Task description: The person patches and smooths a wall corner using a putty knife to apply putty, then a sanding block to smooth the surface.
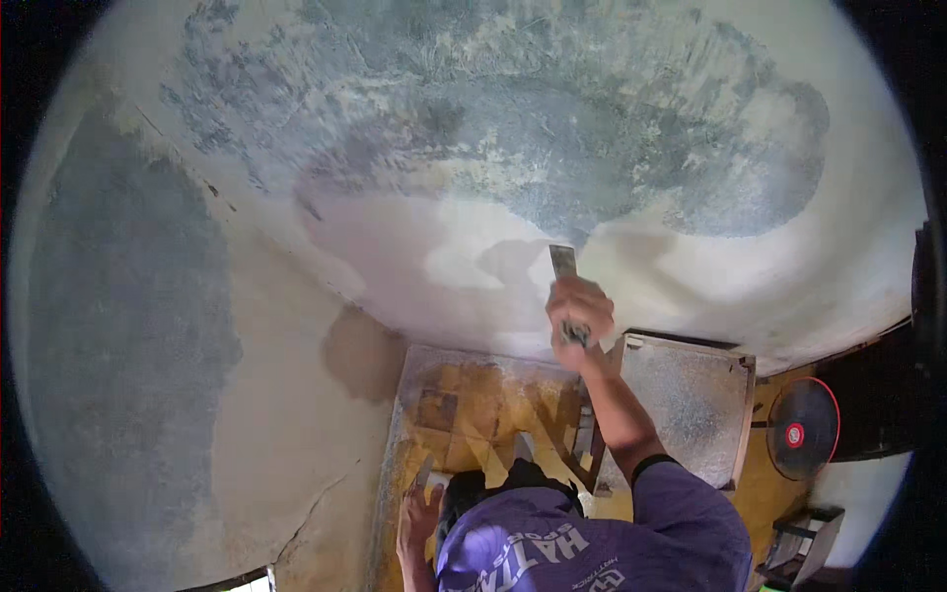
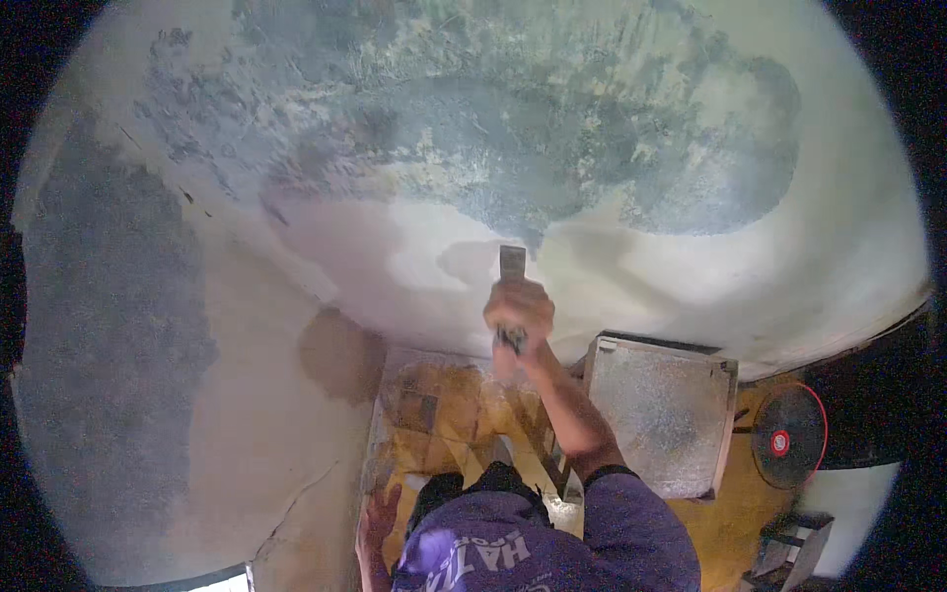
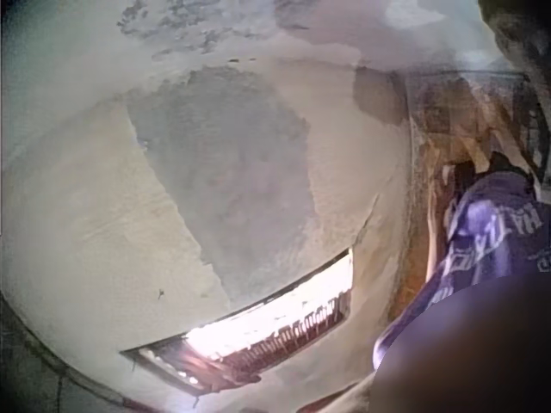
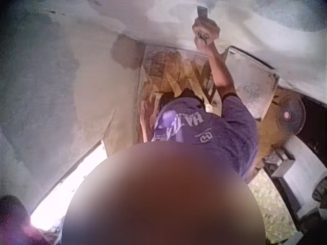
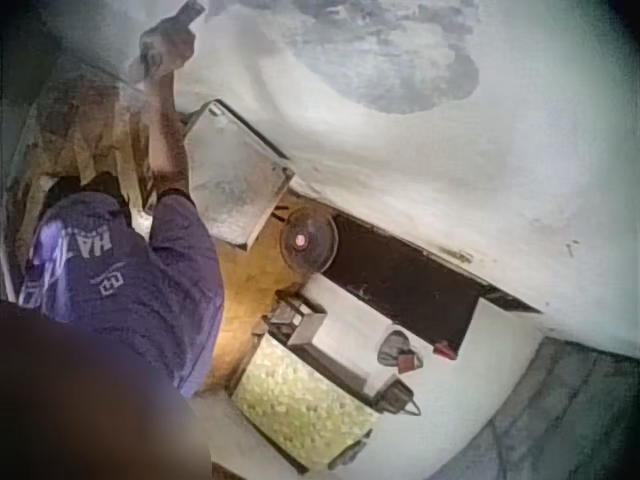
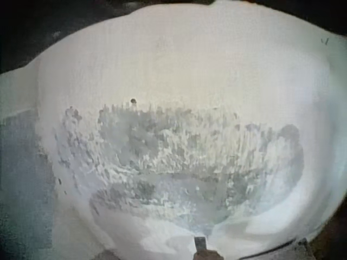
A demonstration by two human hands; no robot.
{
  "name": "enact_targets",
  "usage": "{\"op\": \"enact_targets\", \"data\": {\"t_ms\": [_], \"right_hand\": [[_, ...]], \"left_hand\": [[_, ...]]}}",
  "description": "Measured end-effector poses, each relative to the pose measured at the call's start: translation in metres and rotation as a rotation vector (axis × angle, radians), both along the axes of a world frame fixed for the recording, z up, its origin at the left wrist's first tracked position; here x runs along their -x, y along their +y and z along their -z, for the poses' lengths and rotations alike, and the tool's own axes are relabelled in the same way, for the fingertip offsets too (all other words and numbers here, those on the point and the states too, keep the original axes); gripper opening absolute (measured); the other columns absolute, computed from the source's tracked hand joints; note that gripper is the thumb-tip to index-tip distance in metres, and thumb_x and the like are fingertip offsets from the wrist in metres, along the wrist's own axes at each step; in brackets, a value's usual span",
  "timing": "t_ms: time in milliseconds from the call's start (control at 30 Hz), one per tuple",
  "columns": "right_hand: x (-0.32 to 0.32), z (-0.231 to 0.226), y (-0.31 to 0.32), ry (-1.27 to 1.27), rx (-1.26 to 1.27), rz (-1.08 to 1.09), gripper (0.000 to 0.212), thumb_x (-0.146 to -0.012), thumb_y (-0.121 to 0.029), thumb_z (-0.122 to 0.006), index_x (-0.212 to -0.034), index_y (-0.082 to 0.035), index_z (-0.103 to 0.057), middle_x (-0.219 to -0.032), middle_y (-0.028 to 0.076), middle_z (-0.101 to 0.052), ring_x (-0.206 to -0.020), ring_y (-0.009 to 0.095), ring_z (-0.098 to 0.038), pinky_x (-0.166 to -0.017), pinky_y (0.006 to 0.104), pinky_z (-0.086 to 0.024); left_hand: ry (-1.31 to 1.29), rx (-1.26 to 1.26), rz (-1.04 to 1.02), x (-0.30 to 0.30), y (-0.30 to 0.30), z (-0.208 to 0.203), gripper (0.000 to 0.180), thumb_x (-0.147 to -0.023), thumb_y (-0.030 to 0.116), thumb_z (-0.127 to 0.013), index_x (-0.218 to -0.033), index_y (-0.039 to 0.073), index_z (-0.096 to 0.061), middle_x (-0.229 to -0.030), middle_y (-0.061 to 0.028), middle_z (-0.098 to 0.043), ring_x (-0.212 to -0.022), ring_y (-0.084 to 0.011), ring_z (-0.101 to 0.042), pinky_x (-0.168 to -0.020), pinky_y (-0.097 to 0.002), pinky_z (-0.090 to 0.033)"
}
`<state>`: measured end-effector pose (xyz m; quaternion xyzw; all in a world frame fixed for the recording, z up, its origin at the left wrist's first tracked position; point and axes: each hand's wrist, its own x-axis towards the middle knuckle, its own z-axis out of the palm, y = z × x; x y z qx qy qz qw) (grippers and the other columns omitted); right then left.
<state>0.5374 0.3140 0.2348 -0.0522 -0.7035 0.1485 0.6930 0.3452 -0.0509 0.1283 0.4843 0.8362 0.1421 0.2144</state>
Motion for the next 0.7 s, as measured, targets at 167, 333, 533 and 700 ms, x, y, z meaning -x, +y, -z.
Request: {"op": "enact_targets", "data": {"t_ms": [167, 333, 533, 700], "right_hand": [[0.006, 0.019, 0.012, -0.008, 0.128, 0.138, 0.030, -0.075, -0.024, -0.058, -0.054, -0.007, -0.044, -0.050, 0.002, -0.043, -0.042, 0.020, -0.044, -0.042, 0.0309, -0.035], [0.027, 0.065, -0.015, -0.228, 0.754, -0.162, 0.041, -0.090, -0.028, -0.053, -0.059, -0.003, -0.045, -0.054, 0.002, -0.040, -0.048, 0.013, -0.039, -0.048, 0.0267, -0.029], [0.051, 0.143, -0.124, -0.637, 1.234, -0.217, 0.038, -0.095, -0.040, -0.047, -0.099, -0.002, -0.048, -0.084, 0.010, -0.046, -0.082, 0.020, -0.046, -0.077, 0.0345, -0.039], [0.077, 0.193, -0.162, -0.805, 0.734, -0.222, 0.035, -0.083, -0.037, -0.068, -0.092, -0.005, -0.056, -0.081, 0.008, -0.053, -0.077, 0.019, -0.052, -0.069, 0.0371, -0.043]], "left_hand": [[-0.136, -0.033, -0.002, -0.004, 0.009, -0.006, 0.046, -0.090, 0.031, -0.056, -0.120, -0.004, -0.053, -0.113, -0.0279, -0.058, -0.104, -0.0429, -0.054, -0.088, -0.0460, -0.044], [-0.251, 0.081, -0.029, 0.006, 0.006, -0.005, 0.054, -0.093, 0.037, -0.048, -0.138, 0.008, -0.039, -0.132, -0.0271, -0.046, -0.122, -0.0423, -0.043, -0.101, -0.0472, -0.036], [-0.282, -0.079, -0.107, 0.039, -0.021, 0.025, 0.050, -0.090, 0.035, -0.054, -0.124, -0.002, -0.051, -0.118, -0.0272, -0.055, -0.111, -0.0419, -0.051, -0.093, -0.0451, -0.042], [-0.388, -0.028, -0.100, 0.071, -0.033, 0.015, 0.051, -0.091, 0.036, -0.054, -0.130, 0.003, -0.047, -0.124, -0.0241, -0.053, -0.116, -0.0406, -0.049, -0.098, -0.0437, -0.040]]}}
